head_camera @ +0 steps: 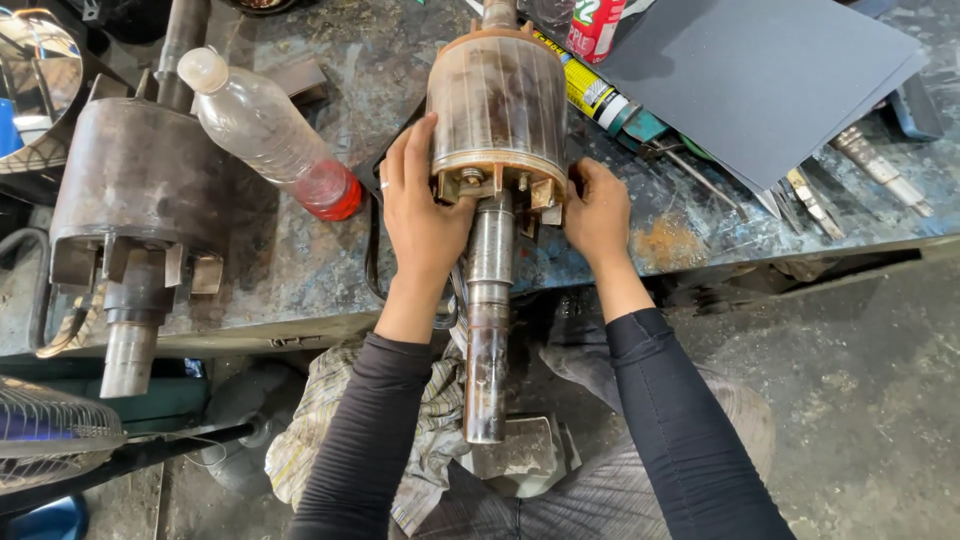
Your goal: Cleaning a motor shaft using a cloth and liquid solvent on a workbench in a workshop.
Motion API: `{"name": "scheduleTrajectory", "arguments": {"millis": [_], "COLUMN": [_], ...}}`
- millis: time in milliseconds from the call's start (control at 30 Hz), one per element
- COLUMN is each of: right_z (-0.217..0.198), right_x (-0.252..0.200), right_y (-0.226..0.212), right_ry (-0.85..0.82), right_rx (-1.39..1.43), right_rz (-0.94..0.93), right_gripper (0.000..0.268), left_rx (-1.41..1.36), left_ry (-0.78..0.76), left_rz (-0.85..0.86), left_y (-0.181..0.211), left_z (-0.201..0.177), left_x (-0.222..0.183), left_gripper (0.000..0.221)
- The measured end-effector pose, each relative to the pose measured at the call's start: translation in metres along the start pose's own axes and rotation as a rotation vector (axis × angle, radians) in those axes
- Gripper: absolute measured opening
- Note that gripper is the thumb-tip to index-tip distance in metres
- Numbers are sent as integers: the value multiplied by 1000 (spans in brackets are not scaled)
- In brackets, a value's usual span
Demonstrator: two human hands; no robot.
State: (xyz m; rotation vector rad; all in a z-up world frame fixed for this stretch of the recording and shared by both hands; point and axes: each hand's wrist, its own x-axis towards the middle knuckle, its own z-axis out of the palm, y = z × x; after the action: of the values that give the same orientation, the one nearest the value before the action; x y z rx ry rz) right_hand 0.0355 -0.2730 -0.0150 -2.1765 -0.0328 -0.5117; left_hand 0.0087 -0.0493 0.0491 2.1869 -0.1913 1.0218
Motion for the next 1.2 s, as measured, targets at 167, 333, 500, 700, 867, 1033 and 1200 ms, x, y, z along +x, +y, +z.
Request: {"name": "scheduleTrajectory", "arguments": {"millis": [167, 333, 500, 700, 867, 1033, 1200], "right_z": [-6, -4, -1, 1, -1, -1, 2], "right_x": [-2, -3, -1, -1, -2, 2, -1], "right_y": [-1, -4, -3, 0, -7, -9, 0], "right_ry": [-13, -28, -25, -10, -24, -19, -18], "right_rx": [6, -9, -41, -37, -29, -38, -25], "right_rz": [-6, 7, 55, 63, 78, 100, 81], "right_gripper": [7, 3, 3, 3, 6, 6, 5], "left_rx": [-371, -514, -490, -539, -389, -291, -199], "left_ry": [-43, -104, -58, -92, -156, -157, 151], "left_rz": [-369, -676, -561, -572, -584, -560, -297], "left_y": [11, -4, -23, -10, -6, -18, -43], "left_z": [-6, 1, 0, -14, -18, -17, 11], "left_x": [0, -13, -26, -26, -24, -28, -35], "left_gripper": [98, 88, 75, 75, 88, 81, 79]}}
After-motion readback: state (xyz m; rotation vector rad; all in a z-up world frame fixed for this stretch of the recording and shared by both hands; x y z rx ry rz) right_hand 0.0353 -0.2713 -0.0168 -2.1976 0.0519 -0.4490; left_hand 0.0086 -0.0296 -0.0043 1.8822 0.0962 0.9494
